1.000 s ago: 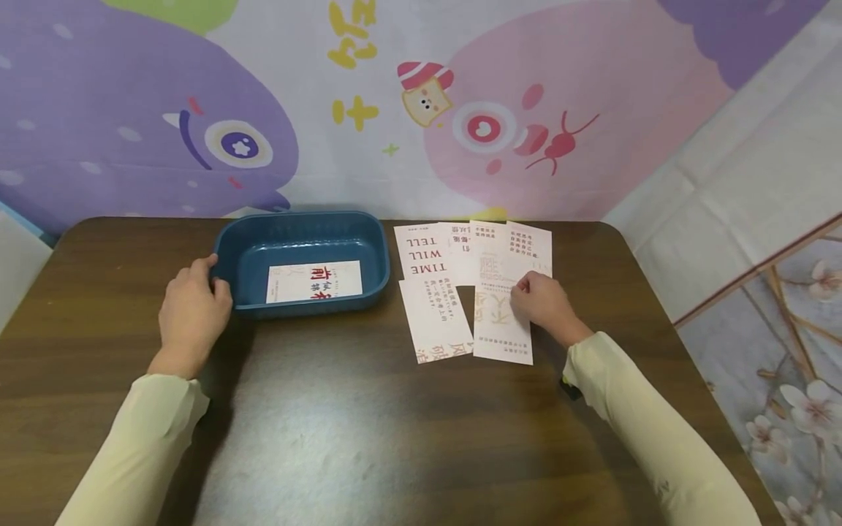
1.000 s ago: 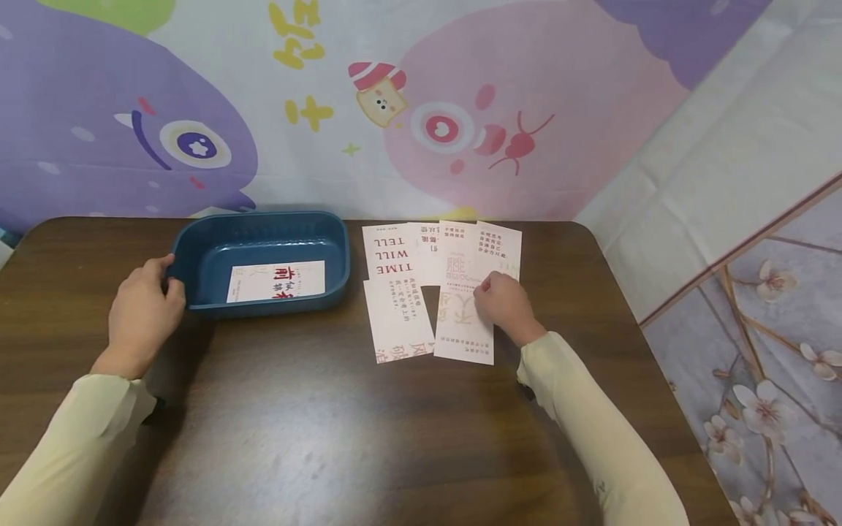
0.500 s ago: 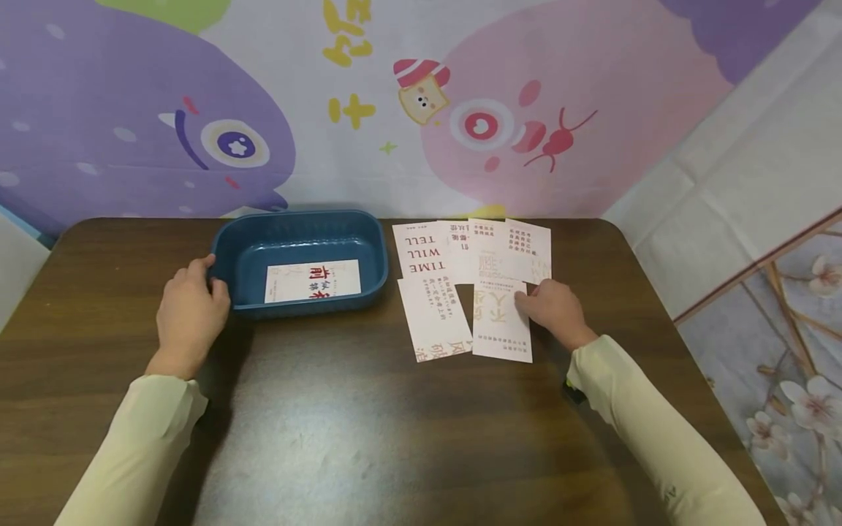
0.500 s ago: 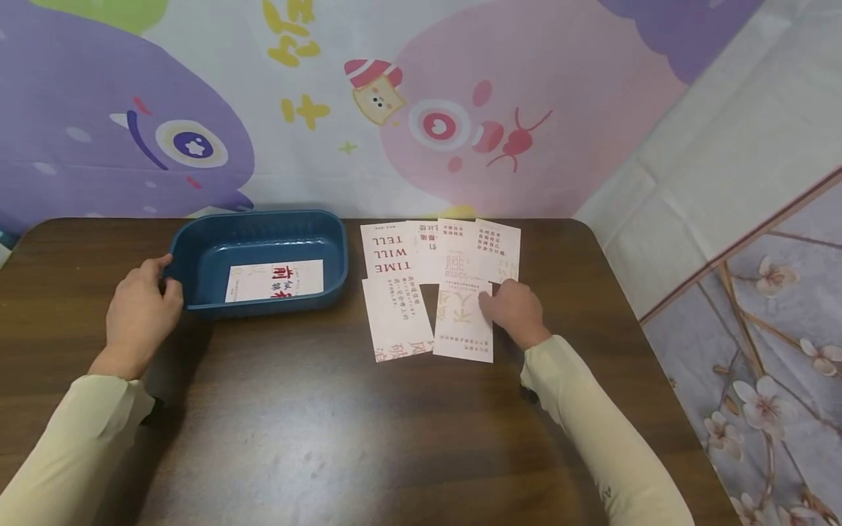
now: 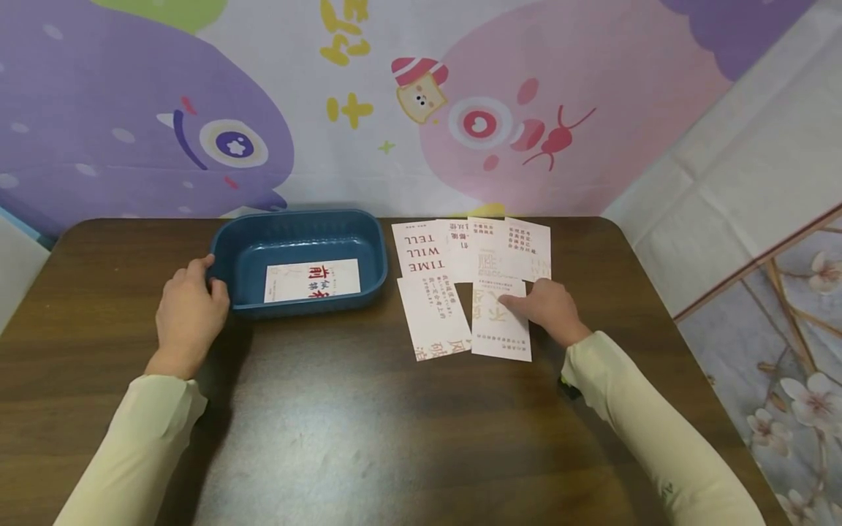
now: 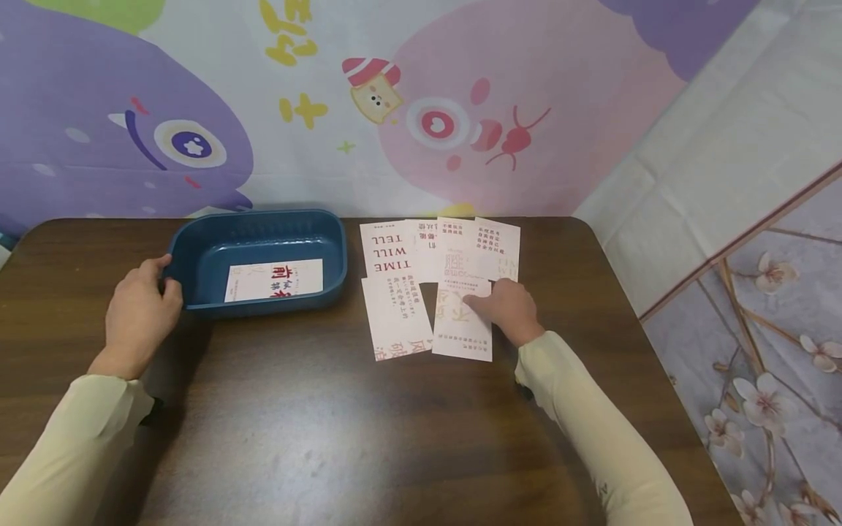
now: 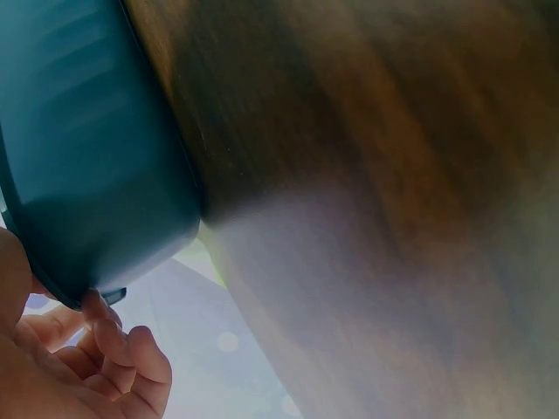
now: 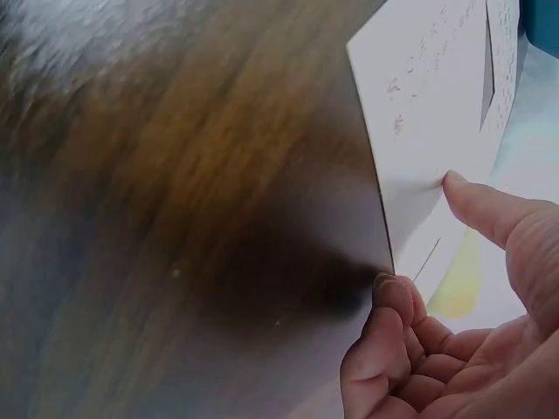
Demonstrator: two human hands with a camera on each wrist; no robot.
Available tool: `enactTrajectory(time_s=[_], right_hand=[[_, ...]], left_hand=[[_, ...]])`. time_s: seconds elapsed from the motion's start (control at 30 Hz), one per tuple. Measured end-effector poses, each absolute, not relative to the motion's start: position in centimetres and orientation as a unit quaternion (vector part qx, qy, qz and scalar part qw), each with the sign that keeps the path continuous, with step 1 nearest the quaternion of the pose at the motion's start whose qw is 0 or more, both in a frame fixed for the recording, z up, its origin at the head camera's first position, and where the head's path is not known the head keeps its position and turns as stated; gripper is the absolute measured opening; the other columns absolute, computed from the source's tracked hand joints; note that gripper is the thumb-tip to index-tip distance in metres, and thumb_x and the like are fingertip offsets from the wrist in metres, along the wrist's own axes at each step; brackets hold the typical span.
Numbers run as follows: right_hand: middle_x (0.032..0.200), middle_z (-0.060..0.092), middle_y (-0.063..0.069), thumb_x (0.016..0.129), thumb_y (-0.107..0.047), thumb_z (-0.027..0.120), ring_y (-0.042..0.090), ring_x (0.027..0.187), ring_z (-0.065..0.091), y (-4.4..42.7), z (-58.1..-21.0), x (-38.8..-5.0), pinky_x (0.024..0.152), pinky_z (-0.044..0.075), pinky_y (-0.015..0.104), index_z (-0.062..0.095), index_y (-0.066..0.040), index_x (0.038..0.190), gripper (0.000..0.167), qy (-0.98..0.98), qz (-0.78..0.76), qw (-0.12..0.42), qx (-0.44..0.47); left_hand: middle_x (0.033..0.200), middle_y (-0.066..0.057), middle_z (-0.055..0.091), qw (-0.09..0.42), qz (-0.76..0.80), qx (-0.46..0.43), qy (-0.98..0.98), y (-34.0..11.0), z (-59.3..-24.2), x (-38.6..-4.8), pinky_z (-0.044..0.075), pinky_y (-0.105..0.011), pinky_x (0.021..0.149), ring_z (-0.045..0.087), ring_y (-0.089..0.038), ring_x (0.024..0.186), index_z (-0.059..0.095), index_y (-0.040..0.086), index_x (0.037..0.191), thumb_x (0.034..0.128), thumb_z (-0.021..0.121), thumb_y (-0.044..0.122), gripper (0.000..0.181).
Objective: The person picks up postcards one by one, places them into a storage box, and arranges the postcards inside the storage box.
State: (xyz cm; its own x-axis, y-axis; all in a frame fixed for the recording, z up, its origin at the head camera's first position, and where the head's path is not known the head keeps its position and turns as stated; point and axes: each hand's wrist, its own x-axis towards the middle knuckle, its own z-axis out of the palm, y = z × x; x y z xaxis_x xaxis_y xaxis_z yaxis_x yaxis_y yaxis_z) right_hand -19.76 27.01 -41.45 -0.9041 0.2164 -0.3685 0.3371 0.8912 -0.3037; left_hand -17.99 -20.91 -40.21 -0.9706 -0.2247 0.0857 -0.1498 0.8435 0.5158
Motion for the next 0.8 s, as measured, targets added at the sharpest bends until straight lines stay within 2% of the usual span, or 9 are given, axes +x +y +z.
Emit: enactTrajectory(time_s=[0.27,0.57,0.67,0.8], right_hand=[[0.079,0.057,0.012,0.082,-0.051,0.061,0.021,0.065,0.051,26.64,-41.35,-19.78,0.052,0.040,0.028,0.058,0.001,0.095,0.054,0.961,-0.172,0.158,0.147],[0.067,0.048,0.006,0.082,-0.047,0.062,0.018,0.057,0.045,26.22,-41.07,-19.52,0.048,0.036,0.027,0.057,-0.002,0.082,0.045,0.961,-0.187,0.144,0.147],[0.071,0.051,0.007,0.082,-0.047,0.063,0.018,0.059,0.047,26.32,-41.12,-19.58,0.049,0.037,0.027,0.057,0.000,0.087,0.047,0.957,-0.195,0.150,0.153],[0.084,0.056,0.013,0.081,-0.047,0.064,0.021,0.070,0.052,26.66,-41.40,-19.85,0.057,0.041,0.028,0.055,0.007,0.108,0.060,0.945,-0.217,0.172,0.173]], left_hand=[[0.123,-0.034,0.048,0.065,-0.262,0.098,-0.958,-20.99,-40.20,-17.99,0.038,-0.063,0.089,0.044,-0.051,0.109,0.041,-0.003,0.137,0.0939,0.034,0.015,0.047],[0.127,-0.033,0.047,0.056,-0.259,0.102,-0.959,-20.97,-40.19,-18.05,0.036,-0.062,0.093,0.042,-0.050,0.115,0.039,-0.003,0.138,0.0944,0.033,0.016,0.048],[0.127,-0.033,0.047,0.058,-0.259,0.101,-0.959,-20.94,-40.16,-18.05,0.036,-0.062,0.093,0.042,-0.050,0.115,0.039,-0.003,0.138,0.0943,0.033,0.016,0.048],[0.126,-0.033,0.047,0.058,-0.258,0.099,-0.959,-20.99,-40.20,-18.05,0.036,-0.063,0.093,0.043,-0.051,0.114,0.039,-0.003,0.137,0.0943,0.033,0.016,0.048]])
